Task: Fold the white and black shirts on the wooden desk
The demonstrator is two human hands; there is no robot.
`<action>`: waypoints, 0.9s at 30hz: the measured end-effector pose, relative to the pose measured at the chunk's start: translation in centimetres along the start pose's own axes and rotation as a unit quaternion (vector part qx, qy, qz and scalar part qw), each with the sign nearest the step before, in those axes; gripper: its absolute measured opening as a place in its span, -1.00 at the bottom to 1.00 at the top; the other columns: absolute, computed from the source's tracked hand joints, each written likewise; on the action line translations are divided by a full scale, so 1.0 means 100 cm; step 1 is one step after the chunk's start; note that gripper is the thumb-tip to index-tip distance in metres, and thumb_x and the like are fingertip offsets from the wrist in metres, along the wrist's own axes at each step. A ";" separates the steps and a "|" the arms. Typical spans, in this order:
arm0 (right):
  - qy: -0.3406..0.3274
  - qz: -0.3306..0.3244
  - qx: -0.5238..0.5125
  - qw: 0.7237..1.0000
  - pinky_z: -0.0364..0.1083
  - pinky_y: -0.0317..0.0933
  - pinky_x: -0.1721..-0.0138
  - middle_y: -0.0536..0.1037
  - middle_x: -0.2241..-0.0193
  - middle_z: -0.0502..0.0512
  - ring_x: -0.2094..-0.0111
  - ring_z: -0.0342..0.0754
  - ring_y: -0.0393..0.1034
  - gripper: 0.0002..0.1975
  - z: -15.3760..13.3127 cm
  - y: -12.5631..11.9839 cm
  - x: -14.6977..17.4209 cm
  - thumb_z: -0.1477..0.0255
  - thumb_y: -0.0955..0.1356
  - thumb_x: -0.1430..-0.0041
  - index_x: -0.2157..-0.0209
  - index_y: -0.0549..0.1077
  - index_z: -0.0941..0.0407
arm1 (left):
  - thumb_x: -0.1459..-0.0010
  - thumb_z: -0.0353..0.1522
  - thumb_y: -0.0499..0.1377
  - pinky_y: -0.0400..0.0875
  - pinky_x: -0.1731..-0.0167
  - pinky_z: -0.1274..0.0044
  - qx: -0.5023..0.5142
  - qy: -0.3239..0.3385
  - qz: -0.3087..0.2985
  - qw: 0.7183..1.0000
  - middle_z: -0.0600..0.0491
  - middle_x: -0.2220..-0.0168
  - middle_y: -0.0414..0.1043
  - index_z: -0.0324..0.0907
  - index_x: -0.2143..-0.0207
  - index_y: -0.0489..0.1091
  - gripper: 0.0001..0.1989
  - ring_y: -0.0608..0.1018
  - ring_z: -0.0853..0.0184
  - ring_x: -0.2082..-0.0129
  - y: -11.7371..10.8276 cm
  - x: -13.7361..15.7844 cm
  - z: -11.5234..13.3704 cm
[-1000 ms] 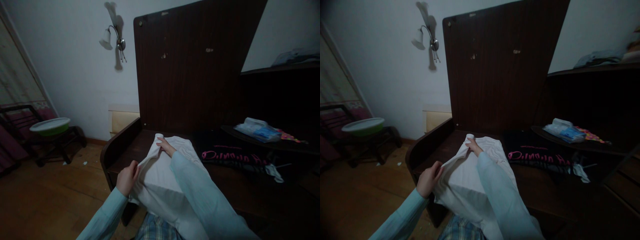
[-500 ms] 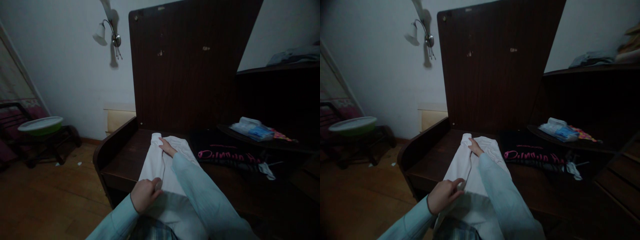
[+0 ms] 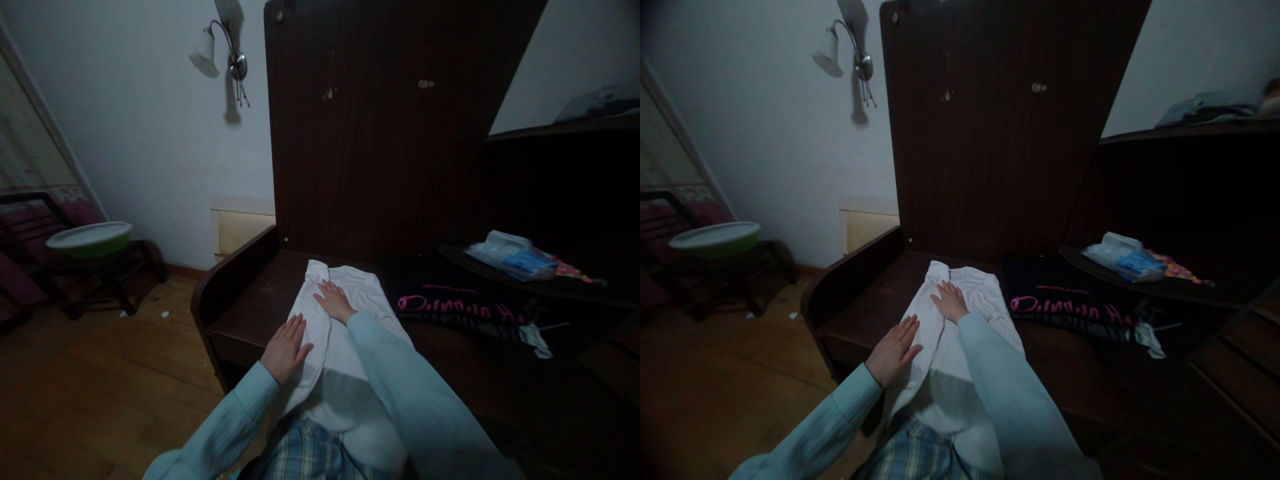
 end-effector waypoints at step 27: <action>-0.043 0.050 0.045 0.997 -0.12 0.01 0.04 0.26 -0.05 0.13 0.01 -0.02 0.15 -0.64 -0.010 -0.030 -0.046 0.46 0.17 -0.12 0.03 0.30 0.13 | -0.12 -0.41 -0.03 0.34 0.25 0.46 0.078 -0.138 0.111 0.981 -0.03 0.33 0.33 -0.21 0.27 0.31 -0.83 0.41 0.29 0.31 -0.023 -0.010 -0.016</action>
Point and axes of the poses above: each hand's wrist, its own x-axis away from the middle knuckle, its own y-axis out of the palm, z = x × y, the point moved 1 cm from there along -x, towards the middle knuckle
